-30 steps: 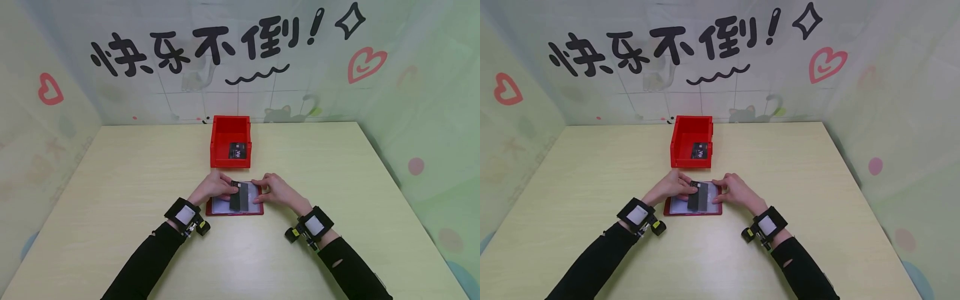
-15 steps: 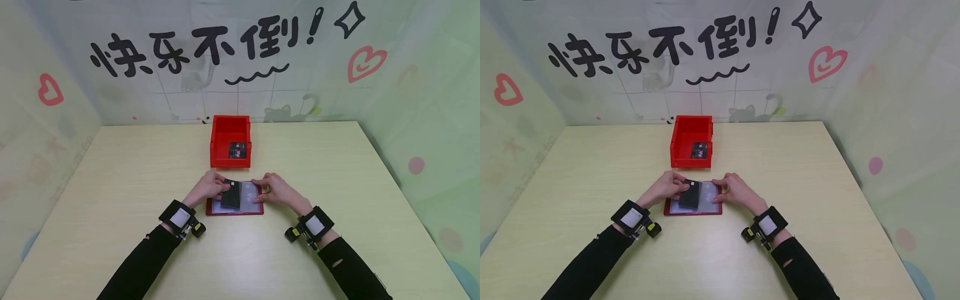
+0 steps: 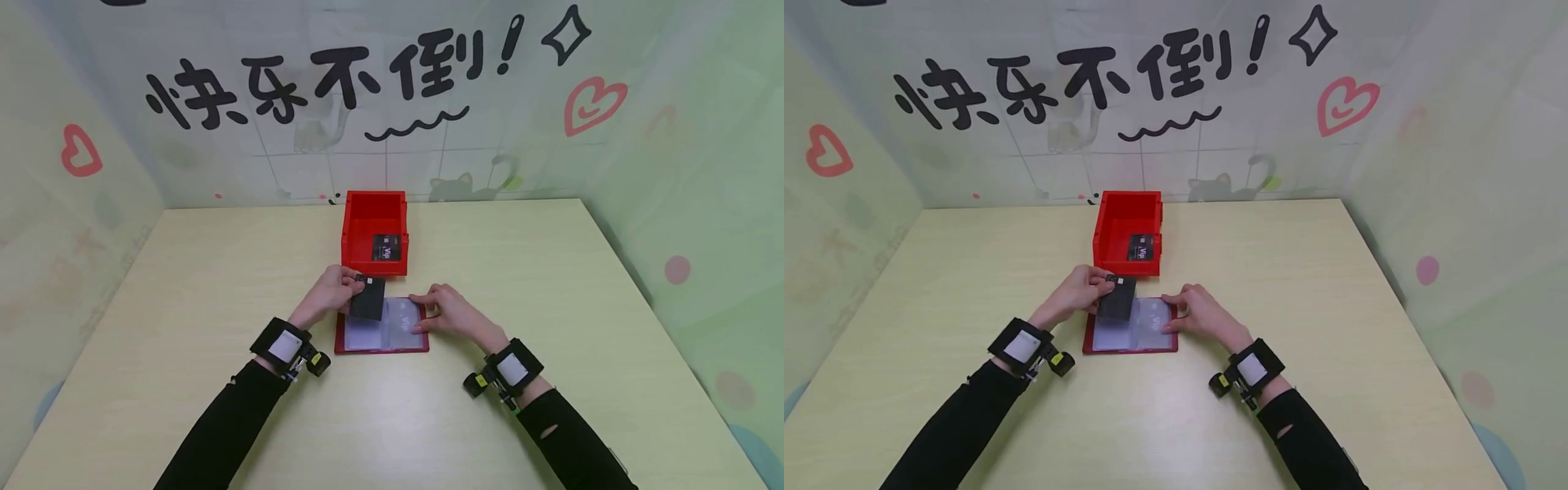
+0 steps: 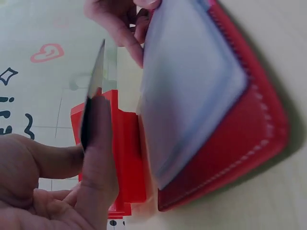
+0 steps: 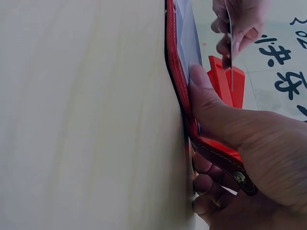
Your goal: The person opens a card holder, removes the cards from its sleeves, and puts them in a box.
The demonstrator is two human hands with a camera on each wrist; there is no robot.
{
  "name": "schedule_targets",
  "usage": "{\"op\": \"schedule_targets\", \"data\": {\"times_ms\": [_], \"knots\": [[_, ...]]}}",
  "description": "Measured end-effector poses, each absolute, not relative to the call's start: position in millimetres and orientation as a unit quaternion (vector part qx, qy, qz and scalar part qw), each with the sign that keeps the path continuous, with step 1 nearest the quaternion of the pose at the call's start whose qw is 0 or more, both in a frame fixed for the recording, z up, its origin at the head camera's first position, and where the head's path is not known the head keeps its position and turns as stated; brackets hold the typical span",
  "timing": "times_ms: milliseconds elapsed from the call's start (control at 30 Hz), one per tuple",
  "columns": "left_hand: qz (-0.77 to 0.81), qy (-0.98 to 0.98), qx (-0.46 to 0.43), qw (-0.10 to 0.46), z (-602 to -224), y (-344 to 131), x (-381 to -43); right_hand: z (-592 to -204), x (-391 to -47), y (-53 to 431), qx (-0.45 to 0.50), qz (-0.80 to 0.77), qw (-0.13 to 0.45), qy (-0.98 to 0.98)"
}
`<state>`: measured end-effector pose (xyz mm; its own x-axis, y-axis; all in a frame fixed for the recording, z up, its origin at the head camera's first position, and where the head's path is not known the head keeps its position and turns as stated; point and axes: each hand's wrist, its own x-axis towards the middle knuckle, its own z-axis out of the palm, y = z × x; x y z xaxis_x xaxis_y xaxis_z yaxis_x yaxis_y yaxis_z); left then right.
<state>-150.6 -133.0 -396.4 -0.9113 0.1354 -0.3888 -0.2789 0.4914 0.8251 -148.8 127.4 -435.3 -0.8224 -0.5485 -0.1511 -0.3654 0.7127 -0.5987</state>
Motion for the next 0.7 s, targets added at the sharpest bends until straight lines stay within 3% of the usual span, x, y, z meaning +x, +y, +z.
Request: {"op": "schedule_targets", "data": {"times_ms": [467, 700], "knots": [[0.535, 0.837, -0.032, 0.112, -380, -113, -177, -437, -149, 129, -0.259, -0.283, 0.156, 0.910], [0.547, 0.832, -0.067, 0.060, -380, -99, -198, -437, -148, 129, -0.256, -0.279, 0.156, 0.912]]}}
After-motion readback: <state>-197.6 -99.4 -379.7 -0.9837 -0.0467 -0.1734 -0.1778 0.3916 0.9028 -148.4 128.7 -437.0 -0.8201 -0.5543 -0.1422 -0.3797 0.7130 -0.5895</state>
